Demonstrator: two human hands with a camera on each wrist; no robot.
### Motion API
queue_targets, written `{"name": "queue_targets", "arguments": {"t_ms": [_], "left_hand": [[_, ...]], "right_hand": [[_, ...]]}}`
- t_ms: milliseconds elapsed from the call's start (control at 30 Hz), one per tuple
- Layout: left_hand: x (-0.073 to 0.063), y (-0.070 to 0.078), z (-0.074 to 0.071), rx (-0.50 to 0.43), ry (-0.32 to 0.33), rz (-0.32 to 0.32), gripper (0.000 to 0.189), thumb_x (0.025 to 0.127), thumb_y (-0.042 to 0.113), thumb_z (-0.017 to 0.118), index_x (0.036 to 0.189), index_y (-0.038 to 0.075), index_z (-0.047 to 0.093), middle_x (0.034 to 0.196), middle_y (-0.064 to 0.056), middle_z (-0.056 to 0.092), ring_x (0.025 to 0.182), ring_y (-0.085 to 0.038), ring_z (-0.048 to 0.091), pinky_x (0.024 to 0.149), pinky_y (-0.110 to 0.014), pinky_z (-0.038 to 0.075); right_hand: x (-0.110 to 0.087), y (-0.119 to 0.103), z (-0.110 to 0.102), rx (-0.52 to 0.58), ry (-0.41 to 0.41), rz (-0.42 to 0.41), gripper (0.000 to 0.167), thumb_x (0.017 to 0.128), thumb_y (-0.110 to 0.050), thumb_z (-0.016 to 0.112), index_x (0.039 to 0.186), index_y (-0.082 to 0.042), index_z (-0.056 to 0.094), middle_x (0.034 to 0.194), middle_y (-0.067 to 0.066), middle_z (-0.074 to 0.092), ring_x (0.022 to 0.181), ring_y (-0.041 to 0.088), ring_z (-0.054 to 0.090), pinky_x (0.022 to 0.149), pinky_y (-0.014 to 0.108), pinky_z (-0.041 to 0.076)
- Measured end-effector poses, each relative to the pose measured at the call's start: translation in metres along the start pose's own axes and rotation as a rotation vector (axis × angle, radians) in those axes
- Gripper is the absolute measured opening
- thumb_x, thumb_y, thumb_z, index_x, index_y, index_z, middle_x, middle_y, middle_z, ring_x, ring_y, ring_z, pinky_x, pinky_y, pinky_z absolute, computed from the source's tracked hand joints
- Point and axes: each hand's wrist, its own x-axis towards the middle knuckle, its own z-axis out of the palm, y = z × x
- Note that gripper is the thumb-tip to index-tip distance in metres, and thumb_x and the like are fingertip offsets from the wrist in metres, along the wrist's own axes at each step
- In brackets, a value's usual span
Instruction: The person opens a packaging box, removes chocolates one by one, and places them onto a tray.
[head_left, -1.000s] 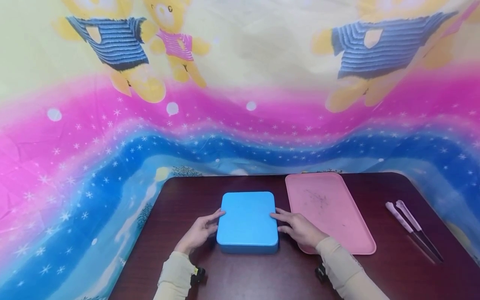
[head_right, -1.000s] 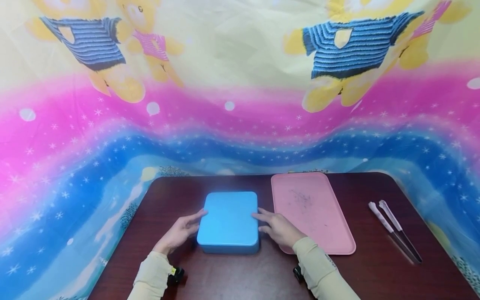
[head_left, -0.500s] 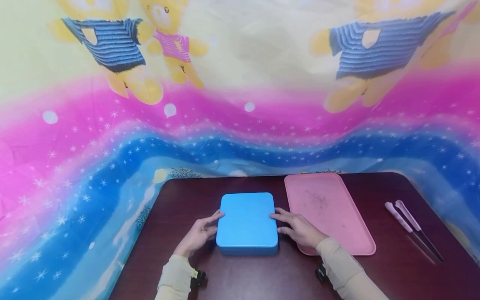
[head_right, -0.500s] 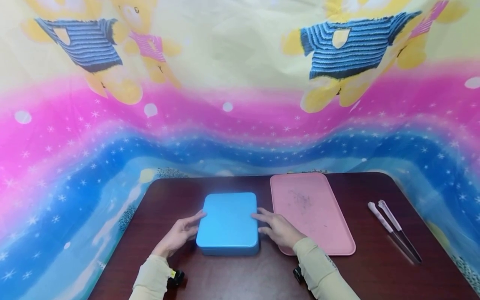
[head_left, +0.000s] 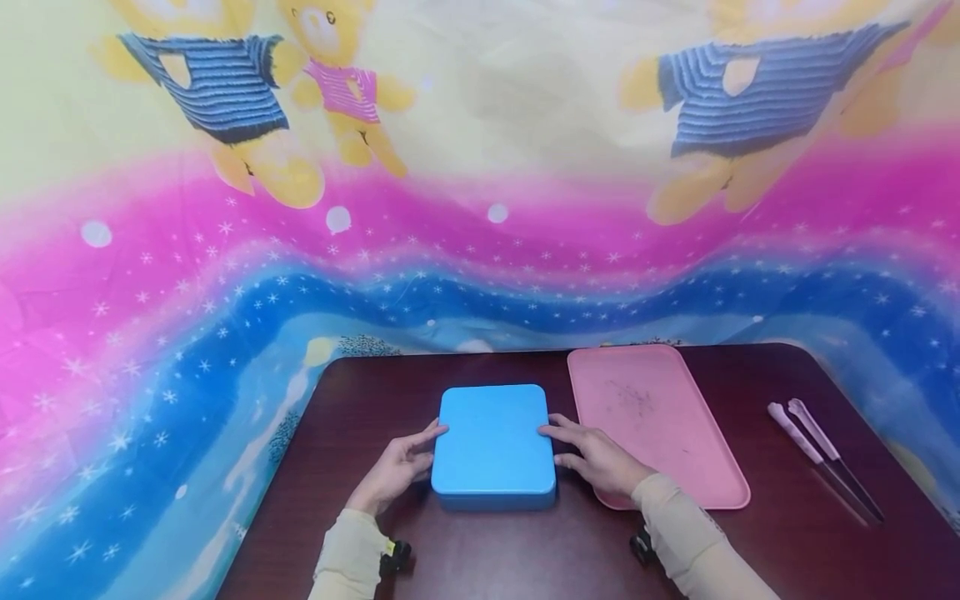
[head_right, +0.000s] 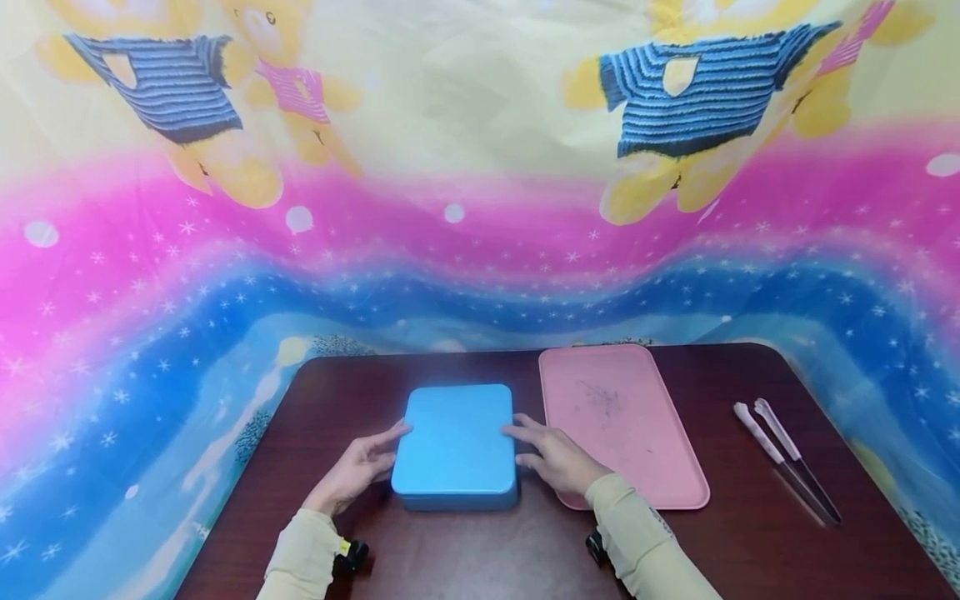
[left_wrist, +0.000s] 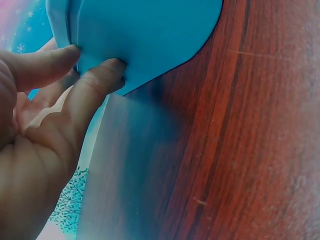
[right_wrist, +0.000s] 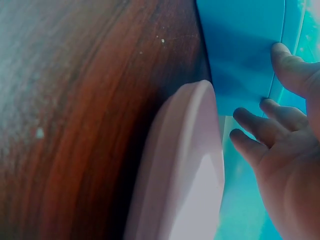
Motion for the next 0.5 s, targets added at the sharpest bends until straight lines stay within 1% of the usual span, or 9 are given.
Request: {"name": "queue_targets", "arguments": {"t_ms": [233, 500], "left_hand": [[0.0009, 0.0011, 0.0008, -0.035, -0.003, -0.009, 0.059, 0.101, -0.007, 0.048, 0.152, 0.022, 0.049, 0.168, -0.002, 0.02, 0.142, -0.032, 0.042, 0.101, -0.046, 0.05], [0.0003, 0.0016, 0.0006, -0.041, -0.014, 0.001, 0.059, 0.102, -0.008, 0.047, 0.153, 0.021, 0.047, 0.168, -0.003, 0.019, 0.142, -0.031, 0.041, 0.101, -0.045, 0.05]], "right_hand": [[0.0001, 0.0009, -0.0012, 0.01, -0.005, -0.013, 0.05, 0.102, -0.021, 0.061, 0.151, -0.023, 0.049, 0.162, 0.023, 0.029, 0.146, 0.04, 0.034, 0.112, 0.06, 0.035], [-0.0007, 0.0013, -0.0012, 0.018, 0.0, -0.017, 0.05, 0.103, -0.02, 0.06, 0.151, -0.023, 0.049, 0.162, 0.022, 0.029, 0.147, 0.04, 0.032, 0.112, 0.06, 0.034]]}}
